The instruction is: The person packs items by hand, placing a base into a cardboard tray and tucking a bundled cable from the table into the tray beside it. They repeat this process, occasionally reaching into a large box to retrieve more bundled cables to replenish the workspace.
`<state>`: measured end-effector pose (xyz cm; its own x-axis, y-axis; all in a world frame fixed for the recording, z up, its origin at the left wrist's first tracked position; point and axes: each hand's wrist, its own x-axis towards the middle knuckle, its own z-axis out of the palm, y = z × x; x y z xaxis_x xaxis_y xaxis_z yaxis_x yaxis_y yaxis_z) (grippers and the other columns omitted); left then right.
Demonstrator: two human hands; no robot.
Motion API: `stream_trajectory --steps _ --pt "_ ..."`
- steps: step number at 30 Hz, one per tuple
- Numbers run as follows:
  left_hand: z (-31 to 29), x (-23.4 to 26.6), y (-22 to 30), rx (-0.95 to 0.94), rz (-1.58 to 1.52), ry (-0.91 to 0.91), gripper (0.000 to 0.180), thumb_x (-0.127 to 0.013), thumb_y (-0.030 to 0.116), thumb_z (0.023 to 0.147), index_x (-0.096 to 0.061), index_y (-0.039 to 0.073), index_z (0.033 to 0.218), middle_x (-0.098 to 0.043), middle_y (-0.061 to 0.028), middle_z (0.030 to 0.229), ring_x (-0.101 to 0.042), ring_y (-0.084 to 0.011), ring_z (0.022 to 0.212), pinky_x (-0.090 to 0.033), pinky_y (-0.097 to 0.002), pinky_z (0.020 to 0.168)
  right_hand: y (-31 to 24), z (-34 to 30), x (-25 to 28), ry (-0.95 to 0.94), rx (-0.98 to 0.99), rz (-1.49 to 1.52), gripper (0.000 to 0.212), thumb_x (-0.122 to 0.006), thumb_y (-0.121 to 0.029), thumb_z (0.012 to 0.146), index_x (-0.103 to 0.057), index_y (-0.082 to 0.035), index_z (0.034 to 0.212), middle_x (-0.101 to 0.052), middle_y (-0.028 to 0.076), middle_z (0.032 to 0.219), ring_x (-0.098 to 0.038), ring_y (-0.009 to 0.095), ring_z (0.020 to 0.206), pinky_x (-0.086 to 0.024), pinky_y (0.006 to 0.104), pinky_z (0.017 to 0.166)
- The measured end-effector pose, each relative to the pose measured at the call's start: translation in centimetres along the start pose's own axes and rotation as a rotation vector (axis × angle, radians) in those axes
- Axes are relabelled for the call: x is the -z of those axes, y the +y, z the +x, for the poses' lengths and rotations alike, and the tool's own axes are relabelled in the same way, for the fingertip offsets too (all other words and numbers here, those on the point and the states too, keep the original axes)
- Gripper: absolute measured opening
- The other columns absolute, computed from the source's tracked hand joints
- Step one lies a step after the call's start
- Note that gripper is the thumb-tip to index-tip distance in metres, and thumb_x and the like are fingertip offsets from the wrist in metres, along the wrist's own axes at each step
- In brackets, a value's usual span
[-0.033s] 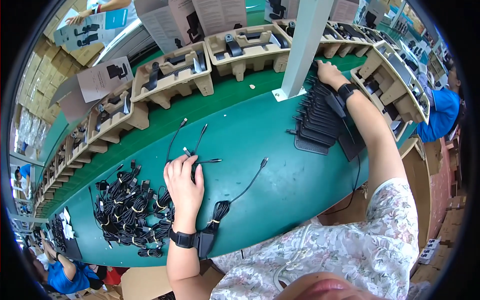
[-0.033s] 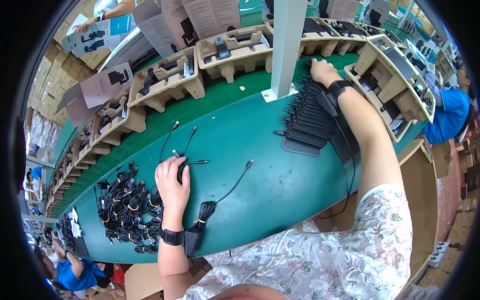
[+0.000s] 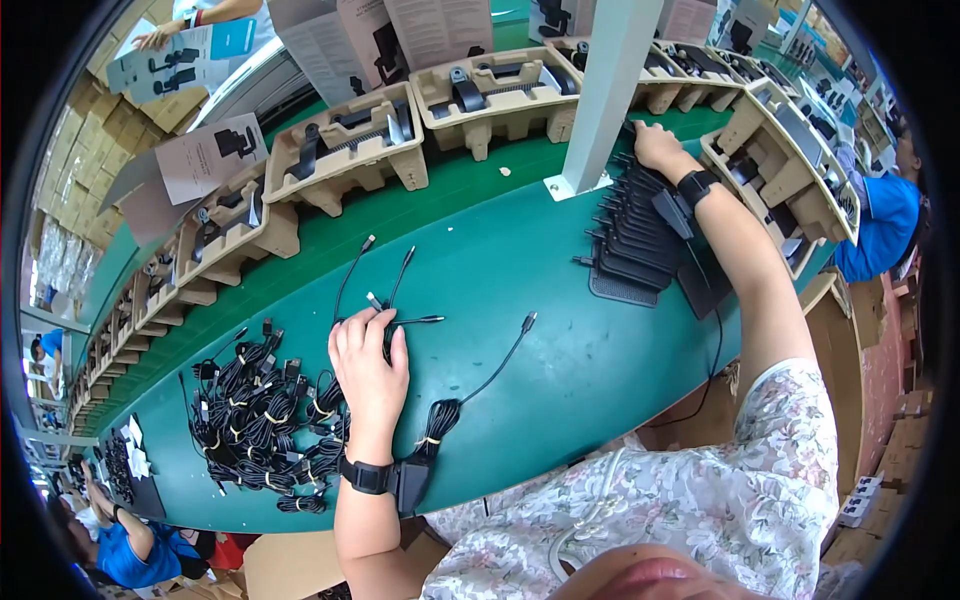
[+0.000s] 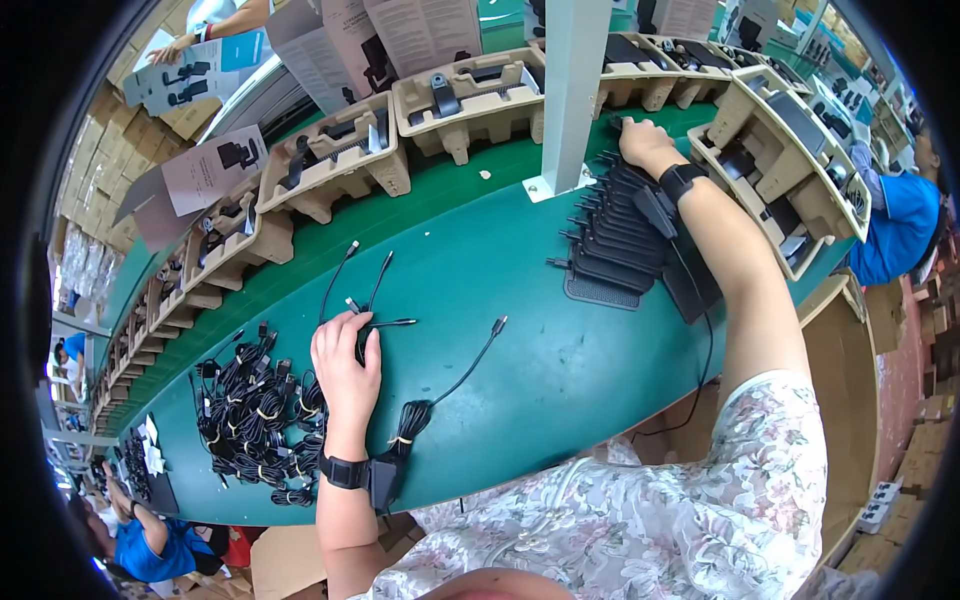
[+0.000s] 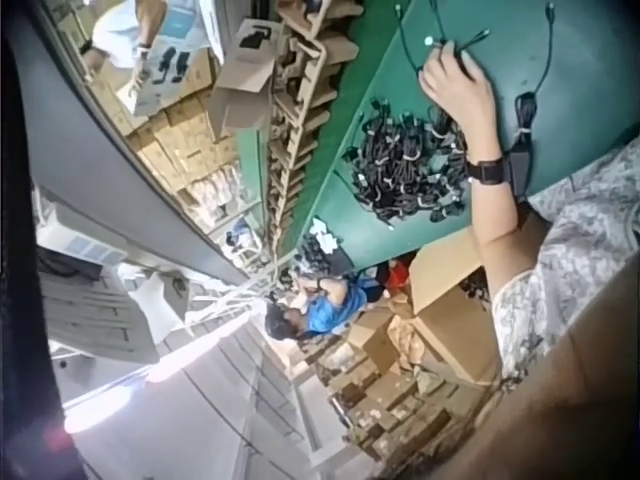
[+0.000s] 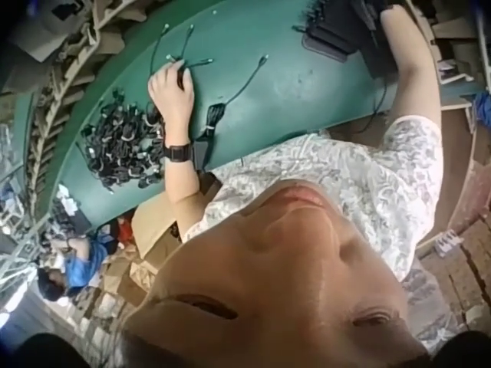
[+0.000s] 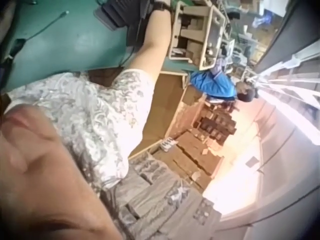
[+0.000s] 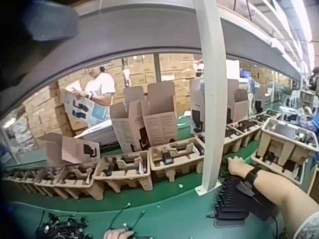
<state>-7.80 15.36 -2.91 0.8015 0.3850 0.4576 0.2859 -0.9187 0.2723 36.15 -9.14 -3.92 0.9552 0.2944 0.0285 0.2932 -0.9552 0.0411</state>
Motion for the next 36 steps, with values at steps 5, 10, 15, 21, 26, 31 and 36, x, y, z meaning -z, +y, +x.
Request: stream_trajectory --steps 5,10,15,21,26,31,36 --pt "-0.4 -0.3 -0.5 -0.03 0.025 0.009 0.024 -0.06 0.011 0.078 -0.057 0.008 0.101 -0.056 -0.0102 0.102 -0.05 -0.0281 0.1 -0.034 -0.0398 0.094 -1.0 -4.8 1.7 0.126 0.19 0.004 0.029 -0.038 -0.009 0.085 -0.048 -0.006 0.112 -0.059 0.021 0.1 -0.058 0.037 0.093 -0.048 0.0457 0.077" --pt "-1.1 -0.7 -0.9 -0.001 -0.062 0.093 0.032 -0.058 0.012 0.079 -0.051 0.007 0.11 -0.052 -0.0123 0.108 -0.048 -0.0294 0.105 -0.033 -0.0431 0.095 -0.8 -9.7 4.2 0.269 0.477 0.003 0.027 -0.043 0.004 0.077 -0.047 -0.003 0.102 -0.06 0.022 0.081 -0.059 0.038 0.08 -0.048 0.0441 0.067" --pt "-1.6 0.0 -0.8 -0.027 -0.093 0.185 0.035 -0.059 0.012 0.079 -0.05 0.006 0.112 -0.049 -0.015 0.113 -0.046 -0.0322 0.107 -0.035 -0.0425 0.094 -1.9 -15.1 10.6 0.489 0.507 -0.03 0.022 -0.054 -0.006 0.079 -0.05 -0.007 0.1 -0.061 0.016 0.079 -0.06 0.033 0.077 -0.048 0.0411 0.064" --pt "-2.0 -0.1 -1.2 -0.076 -0.066 0.145 0.033 -0.06 0.01 0.077 -0.051 0.006 0.109 -0.049 -0.0149 0.116 -0.048 -0.0323 0.105 -0.038 -0.0402 0.09 -6.0 -18.4 17.7 0.952 0.956 0.183 0.02 -0.059 -0.012 0.078 -0.057 -0.011 0.098 -0.062 0.011 0.082 -0.06 0.028 0.077 -0.048 0.0359 0.065" --pt "-2.0 -0.5 -2.0 -0.058 -0.14 0.084 0.031 -0.06 0.01 0.076 -0.052 0.006 0.106 -0.049 -0.0155 0.114 -0.047 -0.033 0.105 -0.038 -0.0415 0.09 -14.0 -14.0 21.8 0.994 1.294 0.203 0.016 -0.053 -0.007 0.08 -0.058 -0.008 0.095 -0.062 0.012 0.083 -0.059 0.027 0.076 -0.048 0.0364 0.067" --pt "-2.3 -0.2 -2.2 -0.082 -0.176 0.071 0.031 -0.06 0.01 0.076 -0.052 0.004 0.105 -0.047 -0.0184 0.114 -0.046 -0.0352 0.103 -0.036 -0.0436 0.092 -20.1 -4.9 20.2 0.857 0.856 -0.254 0.019 -0.052 -0.006 0.077 -0.063 -0.008 0.092 -0.064 0.013 0.085 -0.061 0.029 0.078 -0.049 0.0369 0.069" --pt "-2.3 0.0 -2.6 -0.066 -0.225 0.038 0.032 -0.06 0.01 0.076 -0.052 0.004 0.106 -0.045 -0.02 0.117 -0.045 -0.0368 0.103 -0.036 -0.0444 0.092 -18.8 4.2 14.9 0.58 0.65 -0.1 0.026 -0.044 -0.003 0.081 -0.055 -0.011 0.103 -0.06 0.02 0.095 -0.057 0.037 0.089 -0.046 0.0426 0.074"
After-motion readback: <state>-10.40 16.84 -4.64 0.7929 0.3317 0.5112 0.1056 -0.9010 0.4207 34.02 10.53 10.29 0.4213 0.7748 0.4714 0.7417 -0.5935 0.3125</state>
